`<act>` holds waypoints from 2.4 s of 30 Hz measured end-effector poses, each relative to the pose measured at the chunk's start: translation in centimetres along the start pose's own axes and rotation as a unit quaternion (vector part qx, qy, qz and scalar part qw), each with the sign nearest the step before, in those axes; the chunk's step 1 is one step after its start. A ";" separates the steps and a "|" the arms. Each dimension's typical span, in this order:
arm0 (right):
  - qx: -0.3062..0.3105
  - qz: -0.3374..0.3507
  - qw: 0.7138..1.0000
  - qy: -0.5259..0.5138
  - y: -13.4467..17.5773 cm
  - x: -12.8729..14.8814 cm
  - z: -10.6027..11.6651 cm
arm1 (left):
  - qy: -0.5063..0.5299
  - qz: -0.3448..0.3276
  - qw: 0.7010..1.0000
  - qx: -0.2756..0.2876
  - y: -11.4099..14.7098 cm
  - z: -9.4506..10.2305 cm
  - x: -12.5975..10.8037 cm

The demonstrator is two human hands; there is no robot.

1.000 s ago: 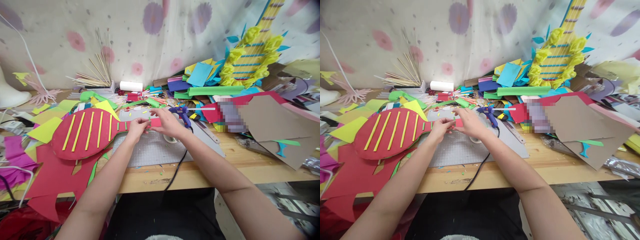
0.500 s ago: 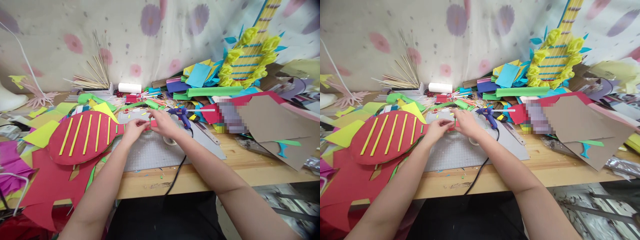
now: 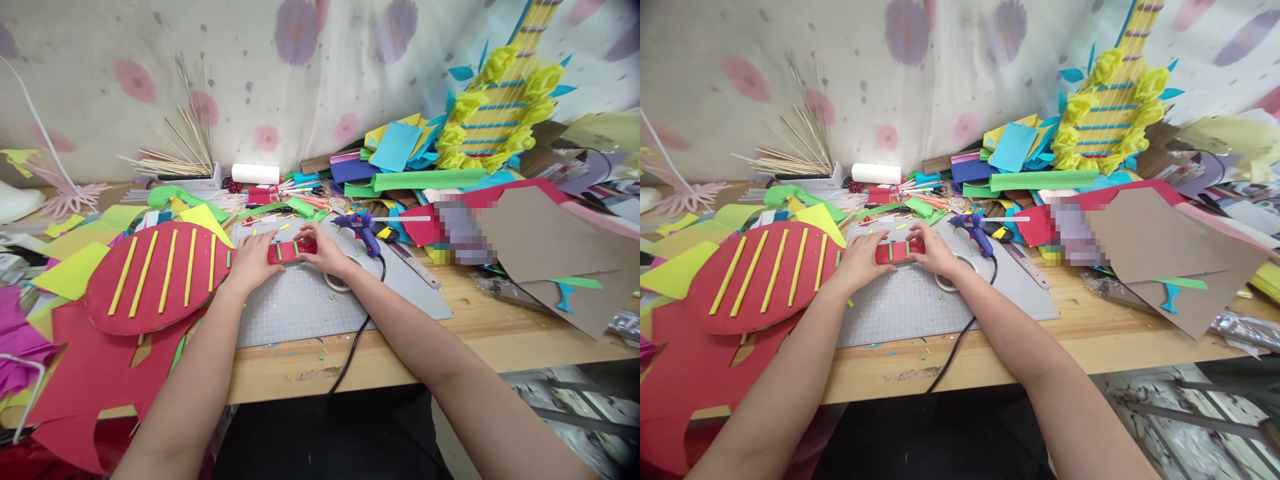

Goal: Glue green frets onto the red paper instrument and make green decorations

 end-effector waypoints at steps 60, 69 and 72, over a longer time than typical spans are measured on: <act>-0.026 0.049 0.992 0.111 0.9 -0.2 0.7 | -0.010 -0.006 1.000 0.024 0.0 -0.3 -0.1; -0.063 0.058 0.984 0.154 1.0 -0.1 0.6 | 0.009 -0.008 1.000 0.006 -0.1 0.1 0.0; -0.055 0.060 0.984 0.156 1.1 -0.4 0.5 | 0.010 -0.018 1.000 0.006 -0.1 0.0 0.2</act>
Point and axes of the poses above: each hand's wrist, its own y-axis away from the middle knuckle, its own z-axis out of the back of the hand, x = y × z, the point moved 1 cm from there along -y, towards the middle knuckle, and after that the axes turned 13 degrees about -z, right-handed, at the moved point
